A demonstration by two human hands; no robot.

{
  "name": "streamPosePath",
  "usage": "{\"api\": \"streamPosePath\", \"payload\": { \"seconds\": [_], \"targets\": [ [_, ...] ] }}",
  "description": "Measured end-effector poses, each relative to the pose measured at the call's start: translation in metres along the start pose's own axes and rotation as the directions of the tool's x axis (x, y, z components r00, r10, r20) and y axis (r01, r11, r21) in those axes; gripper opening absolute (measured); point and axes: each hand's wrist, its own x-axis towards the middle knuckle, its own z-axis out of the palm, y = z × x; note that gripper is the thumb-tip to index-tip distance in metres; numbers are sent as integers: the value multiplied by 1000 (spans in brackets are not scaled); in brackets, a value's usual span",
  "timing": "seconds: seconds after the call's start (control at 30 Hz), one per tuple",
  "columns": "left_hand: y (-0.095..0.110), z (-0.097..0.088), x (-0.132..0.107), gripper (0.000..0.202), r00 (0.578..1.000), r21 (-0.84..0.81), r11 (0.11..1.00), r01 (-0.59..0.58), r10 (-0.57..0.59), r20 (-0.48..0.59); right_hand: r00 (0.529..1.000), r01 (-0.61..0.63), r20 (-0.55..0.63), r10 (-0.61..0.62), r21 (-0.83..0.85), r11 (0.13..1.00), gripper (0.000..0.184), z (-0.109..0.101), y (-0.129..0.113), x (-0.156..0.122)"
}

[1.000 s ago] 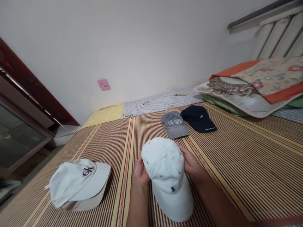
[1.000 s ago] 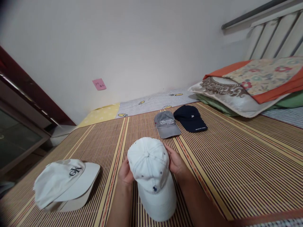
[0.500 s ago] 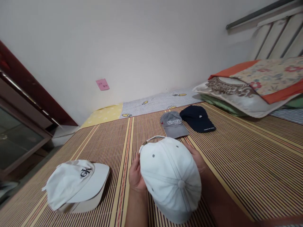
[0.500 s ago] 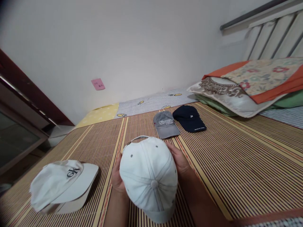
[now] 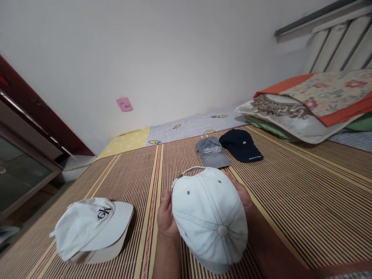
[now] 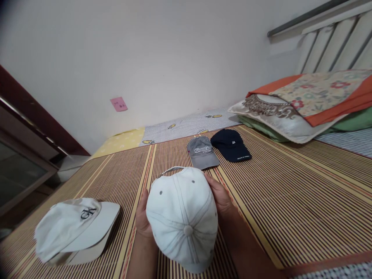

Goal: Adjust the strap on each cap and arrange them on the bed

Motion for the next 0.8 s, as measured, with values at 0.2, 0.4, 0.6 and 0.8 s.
{"api": "streamPosePath", "payload": {
  "seconds": [0.2,0.4,0.6,0.8],
  "targets": [
    [1,5,18,49,974,31,998,57,-49,-220,993,-120,-2,120,49,992,28,8,5,11],
    [2,-15,32,35,886,57,998,16,12,-463,990,-132,-49,133,24,991,24,-8,20,33],
    [6,-31,34,24,813,71,997,-18,56,-580,987,-150,-56,150,2,989,28,-19,33,41],
    [5,-37,37,16,747,93,994,-59,106,-656,983,-148,-114,144,-32,988,15,-31,42,47]
  ]
}}
